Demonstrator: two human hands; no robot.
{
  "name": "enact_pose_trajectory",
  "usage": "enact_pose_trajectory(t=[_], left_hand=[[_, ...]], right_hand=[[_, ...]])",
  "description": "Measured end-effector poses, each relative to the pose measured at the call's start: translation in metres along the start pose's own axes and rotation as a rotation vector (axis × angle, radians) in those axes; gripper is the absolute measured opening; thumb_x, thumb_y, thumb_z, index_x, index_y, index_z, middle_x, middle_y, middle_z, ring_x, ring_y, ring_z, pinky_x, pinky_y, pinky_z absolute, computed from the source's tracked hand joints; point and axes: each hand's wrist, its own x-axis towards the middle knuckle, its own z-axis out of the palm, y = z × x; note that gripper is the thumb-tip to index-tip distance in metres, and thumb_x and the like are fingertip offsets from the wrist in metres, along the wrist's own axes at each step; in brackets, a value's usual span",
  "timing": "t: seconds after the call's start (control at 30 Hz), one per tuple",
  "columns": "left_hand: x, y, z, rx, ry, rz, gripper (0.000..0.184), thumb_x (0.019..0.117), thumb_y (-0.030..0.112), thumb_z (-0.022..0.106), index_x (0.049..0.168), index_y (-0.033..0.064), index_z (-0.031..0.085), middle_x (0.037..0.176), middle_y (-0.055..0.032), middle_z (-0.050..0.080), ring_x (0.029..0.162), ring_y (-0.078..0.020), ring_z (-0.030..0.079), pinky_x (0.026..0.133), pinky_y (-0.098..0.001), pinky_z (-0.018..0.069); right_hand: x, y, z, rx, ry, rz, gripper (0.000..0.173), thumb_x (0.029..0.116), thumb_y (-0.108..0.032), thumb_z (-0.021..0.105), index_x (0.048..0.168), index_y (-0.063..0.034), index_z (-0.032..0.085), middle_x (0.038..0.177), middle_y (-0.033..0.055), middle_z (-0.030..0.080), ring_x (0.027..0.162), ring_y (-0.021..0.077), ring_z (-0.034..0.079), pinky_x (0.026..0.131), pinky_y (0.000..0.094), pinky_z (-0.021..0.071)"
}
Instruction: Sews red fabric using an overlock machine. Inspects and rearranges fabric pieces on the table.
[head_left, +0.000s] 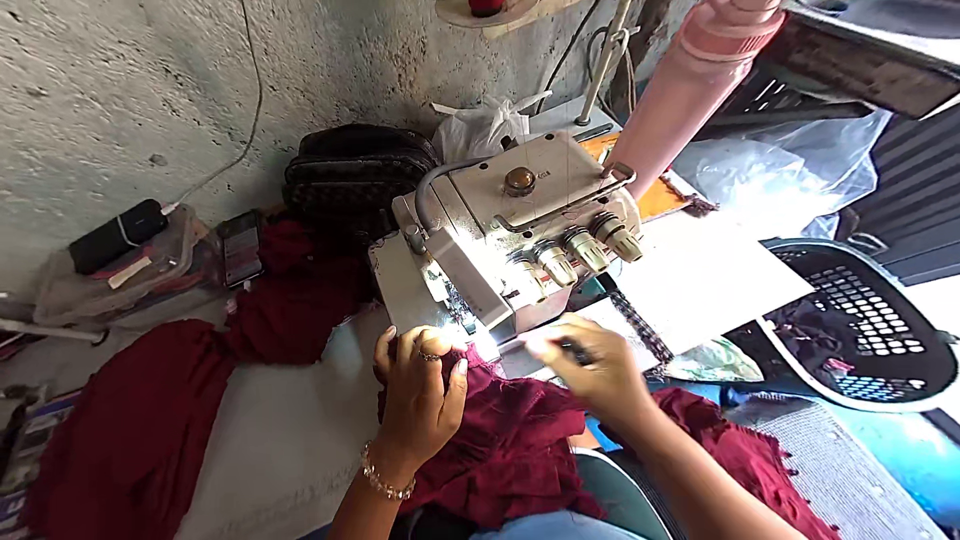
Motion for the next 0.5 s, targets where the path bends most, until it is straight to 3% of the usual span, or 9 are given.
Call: enact_pose_trajectory(t=[0.1,0.2,0.33,0.43,0.5], left_hand=[[0.002,0.002,-0.001,0.01,0.004,0.031,0.014,0.1026,0.028,0.045,0.108,0.0184,0.052,0.102,-0.0005,0.064,0.115,-0.0133,0.057,0.117,-0.0501,0.0191],[0.001,0.001,-0.002,0.034,0.028,0.029,0.017,0.1019,0.033,0.047,0.108,0.0188,0.053,0.103,0.0001,0.065,0.117,-0.0145,0.057,0.116,-0.0513,0.0192],[-0.001,-0.002,-0.006,0.063,0.062,0.016,0.033,0.1021,0.054,0.05,0.099,0.022,0.059,0.109,0.0001,0.067,0.123,-0.0175,0.056,0.115,-0.0527,0.0204],[-0.001,-0.001,-0.006,0.08,0.052,0.024,0.037,0.1014,0.057,0.049,0.098,0.0244,0.065,0.114,-0.0001,0.069,0.128,-0.0192,0.054,0.114,-0.0555,0.0192],[-0.001,0.001,-0.007,0.108,0.04,0.005,0.038,0.1034,0.053,0.047,0.092,0.0233,0.066,0.108,0.0018,0.073,0.124,-0.019,0.059,0.112,-0.0581,0.0203]], right_hand=[[0.011,-0.005,0.027,-0.086,-0.157,0.049,0.028,0.0953,-0.036,0.067,0.094,-0.0115,0.079,0.077,-0.0036,0.06,0.068,-0.0006,0.052,0.062,0.0168,0.0433],[0.015,-0.008,0.034,-0.083,-0.18,0.011,0.029,0.0947,-0.033,0.067,0.083,-0.0071,0.073,0.073,-0.0012,0.057,0.068,0.0012,0.051,0.061,0.0177,0.0418],[0.009,-0.008,0.034,-0.155,-0.099,-0.111,0.027,0.0971,-0.031,0.067,0.089,-0.0064,0.076,0.082,0.0043,0.067,0.075,0.0058,0.062,0.068,0.0198,0.0504],[0.006,-0.007,0.036,-0.182,-0.052,-0.145,0.026,0.0977,-0.031,0.066,0.094,-0.008,0.077,0.09,0.0055,0.071,0.081,0.0069,0.066,0.07,0.0207,0.0528],[0.005,-0.007,0.036,-0.192,-0.048,-0.136,0.026,0.0984,-0.031,0.065,0.094,-0.0074,0.076,0.092,0.0059,0.072,0.082,0.0075,0.066,0.071,0.0215,0.0533]])
